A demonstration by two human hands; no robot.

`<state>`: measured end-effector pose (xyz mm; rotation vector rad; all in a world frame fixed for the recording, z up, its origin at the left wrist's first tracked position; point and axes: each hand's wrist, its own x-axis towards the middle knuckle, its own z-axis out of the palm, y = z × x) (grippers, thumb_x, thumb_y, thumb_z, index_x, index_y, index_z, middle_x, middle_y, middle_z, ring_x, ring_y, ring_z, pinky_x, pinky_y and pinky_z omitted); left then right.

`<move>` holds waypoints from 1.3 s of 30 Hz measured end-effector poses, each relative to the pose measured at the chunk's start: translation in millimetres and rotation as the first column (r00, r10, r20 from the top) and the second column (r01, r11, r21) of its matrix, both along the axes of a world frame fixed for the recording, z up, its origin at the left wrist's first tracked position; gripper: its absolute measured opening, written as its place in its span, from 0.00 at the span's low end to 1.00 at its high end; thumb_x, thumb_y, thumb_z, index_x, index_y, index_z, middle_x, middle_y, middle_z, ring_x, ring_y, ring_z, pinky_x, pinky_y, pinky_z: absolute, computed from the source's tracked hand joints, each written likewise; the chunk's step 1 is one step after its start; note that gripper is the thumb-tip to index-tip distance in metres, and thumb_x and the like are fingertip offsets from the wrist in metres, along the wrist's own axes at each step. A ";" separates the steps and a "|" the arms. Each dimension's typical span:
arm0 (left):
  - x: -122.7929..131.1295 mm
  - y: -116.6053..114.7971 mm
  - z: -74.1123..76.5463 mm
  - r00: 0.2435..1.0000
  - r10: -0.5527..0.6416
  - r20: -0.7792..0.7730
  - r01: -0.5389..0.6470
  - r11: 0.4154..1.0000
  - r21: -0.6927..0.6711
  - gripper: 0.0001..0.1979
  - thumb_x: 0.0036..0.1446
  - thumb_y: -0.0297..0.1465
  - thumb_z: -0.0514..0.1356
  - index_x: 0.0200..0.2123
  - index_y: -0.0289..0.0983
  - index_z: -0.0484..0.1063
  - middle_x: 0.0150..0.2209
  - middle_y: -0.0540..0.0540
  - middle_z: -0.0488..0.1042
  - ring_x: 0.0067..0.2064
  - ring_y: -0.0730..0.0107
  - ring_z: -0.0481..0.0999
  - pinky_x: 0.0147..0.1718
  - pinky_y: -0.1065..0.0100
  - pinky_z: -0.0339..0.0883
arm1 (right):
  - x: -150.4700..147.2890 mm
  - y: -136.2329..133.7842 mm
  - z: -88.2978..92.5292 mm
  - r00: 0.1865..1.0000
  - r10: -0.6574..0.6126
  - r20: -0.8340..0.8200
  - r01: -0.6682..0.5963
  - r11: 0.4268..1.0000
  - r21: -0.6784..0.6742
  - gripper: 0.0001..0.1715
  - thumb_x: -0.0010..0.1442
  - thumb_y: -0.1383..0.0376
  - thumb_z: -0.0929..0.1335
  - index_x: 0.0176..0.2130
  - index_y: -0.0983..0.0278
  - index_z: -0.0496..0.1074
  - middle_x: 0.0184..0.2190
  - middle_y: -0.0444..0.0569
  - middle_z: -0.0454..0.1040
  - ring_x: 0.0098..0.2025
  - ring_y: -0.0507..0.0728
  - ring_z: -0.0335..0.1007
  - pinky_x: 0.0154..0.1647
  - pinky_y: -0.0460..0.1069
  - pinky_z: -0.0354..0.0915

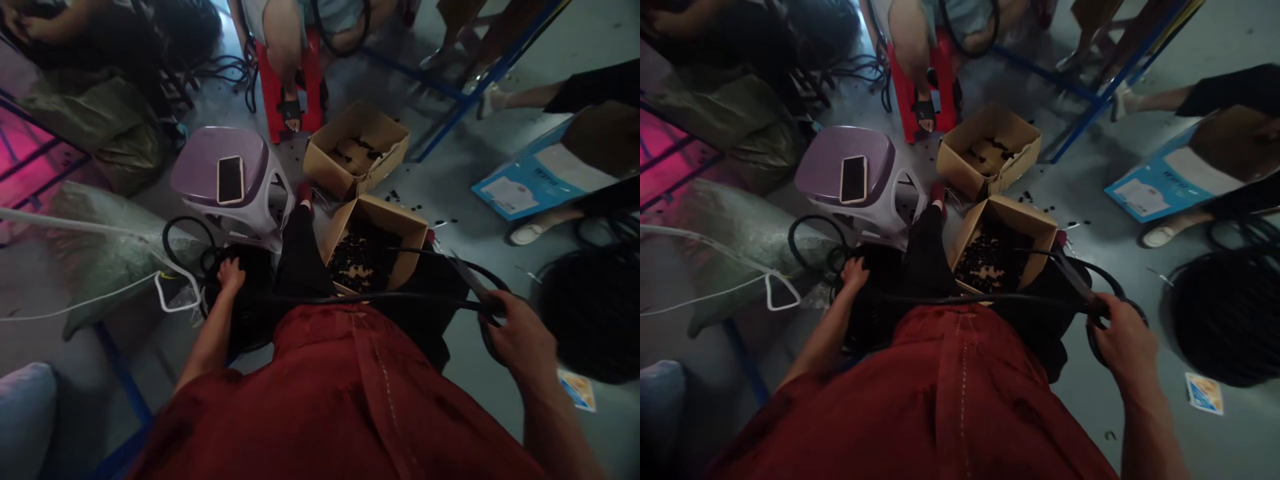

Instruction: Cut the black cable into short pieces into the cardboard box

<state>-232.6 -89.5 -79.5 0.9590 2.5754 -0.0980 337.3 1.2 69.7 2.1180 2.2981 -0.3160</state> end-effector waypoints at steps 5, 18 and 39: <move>-0.8 -1.6 -22.9 0.972 -0.105 0.211 0.113 0.993 -0.026 0.19 0.55 0.26 0.54 0.51 0.32 0.68 0.52 0.40 0.70 0.54 0.62 0.67 0.51 0.67 0.58 | -32.6 -5.1 -27.4 0.981 0.180 -0.075 -0.182 0.983 -0.028 0.23 0.54 0.59 0.62 0.50 0.61 0.62 0.42 0.56 0.69 0.46 0.67 0.67 0.42 0.59 0.64; 55.6 18.3 26.9 0.881 -0.392 0.264 0.235 0.848 0.475 0.17 0.61 0.32 0.50 0.49 0.35 0.70 0.50 0.45 0.72 0.52 0.70 0.70 0.54 0.70 0.59 | -115.2 -2.8 -65.9 0.881 0.408 -0.239 -0.427 0.904 -0.028 0.23 0.56 0.60 0.62 0.52 0.62 0.62 0.49 0.54 0.68 0.50 0.62 0.65 0.44 0.55 0.66; 238.7 58.2 115.4 0.389 -0.641 0.661 0.489 0.752 0.442 0.20 0.59 0.34 0.51 0.53 0.35 0.66 0.47 0.43 0.73 0.47 0.64 0.73 0.46 0.67 0.64 | -147.1 14.6 -33.0 0.698 0.268 -0.664 -0.366 0.931 -0.009 0.25 0.52 0.65 0.66 0.51 0.59 0.61 0.46 0.51 0.69 0.45 0.59 0.67 0.45 0.54 0.65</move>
